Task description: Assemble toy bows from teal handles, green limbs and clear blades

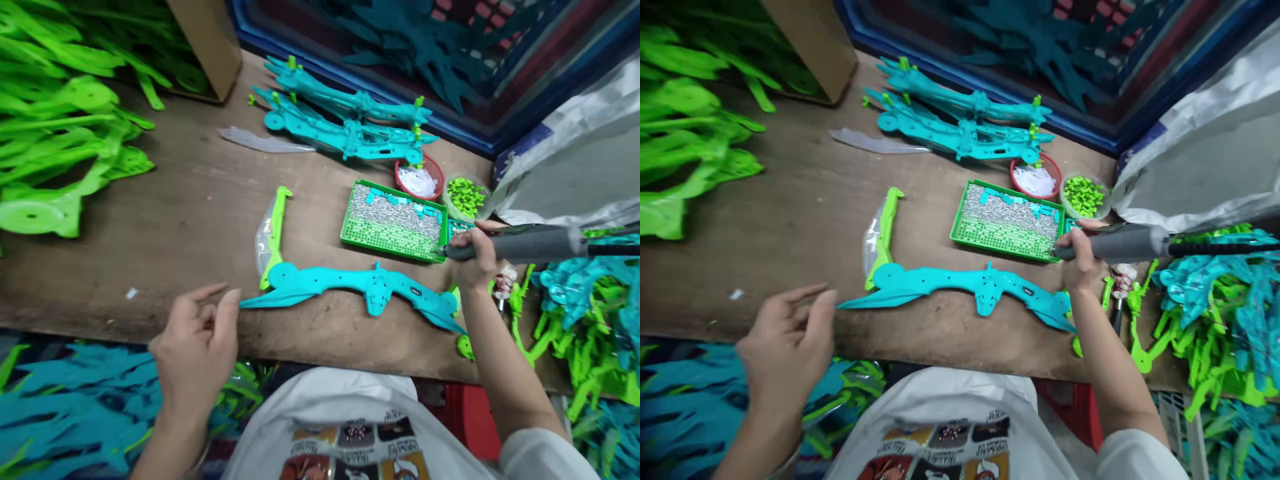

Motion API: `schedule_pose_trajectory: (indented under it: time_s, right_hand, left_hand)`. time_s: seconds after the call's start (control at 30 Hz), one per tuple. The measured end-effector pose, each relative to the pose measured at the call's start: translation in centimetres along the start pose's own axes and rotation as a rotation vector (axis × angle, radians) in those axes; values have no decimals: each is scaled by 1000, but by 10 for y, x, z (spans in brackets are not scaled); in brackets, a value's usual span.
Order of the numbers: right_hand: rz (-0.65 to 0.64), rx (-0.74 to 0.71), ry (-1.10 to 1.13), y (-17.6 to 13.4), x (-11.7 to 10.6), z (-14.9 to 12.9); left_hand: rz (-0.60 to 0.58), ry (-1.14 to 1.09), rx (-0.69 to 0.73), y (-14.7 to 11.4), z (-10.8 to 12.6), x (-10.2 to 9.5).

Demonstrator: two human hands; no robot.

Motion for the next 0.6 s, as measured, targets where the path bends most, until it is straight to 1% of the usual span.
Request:
schedule_pose_trajectory:
  time_s: [0.03, 0.07, 0.1, 0.13, 0.2, 0.23, 0.3, 0.37, 0.43, 0.5, 0.6]
  right_hand:
    - [14, 8, -31, 2, -5, 7]
    - [22, 13, -59, 3, -9, 12]
    - [25, 13, -81, 3, -11, 16]
    - [24, 9, -95, 4, -12, 19]
    - [15, 7, -109, 5, -14, 24]
    - [9, 14, -108, 6, -14, 26]
    - [-2, 39, -99, 7, -15, 32]
    - [-8, 66, -89, 8, -16, 38]
    - [-19, 88, -83, 8, -16, 42]
    - [-33, 97, -85, 8, -15, 43]
    - [-48, 85, -91, 8, -13, 42]
  left_hand:
    - [84, 16, 65, -4, 17, -4]
    - [117, 5, 134, -9, 37, -3]
    - [116, -34, 228, -15, 60, 2]
    - [67, -92, 338, -22, 85, 12]
    - [-72, -205, 530, -38, 131, 35]
    - [-140, -257, 591, -45, 151, 46]
    - [-241, -333, 648, -58, 180, 65]
    - [-313, -371, 679, -69, 200, 81]
    - [-386, -390, 701, -81, 215, 95]
    - [-448, -401, 711, -91, 224, 107]
    - [-484, -400, 719, -102, 232, 118]
Point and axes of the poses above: each hand's wrist, its own y-axis towards the middle knuckle, its own x-axis out of the palm, z = x × y, the point moved 9 cm from there along y, towards the middle knuckle, and after that the axes turned 1 degree about z, right-handed, at the moved point
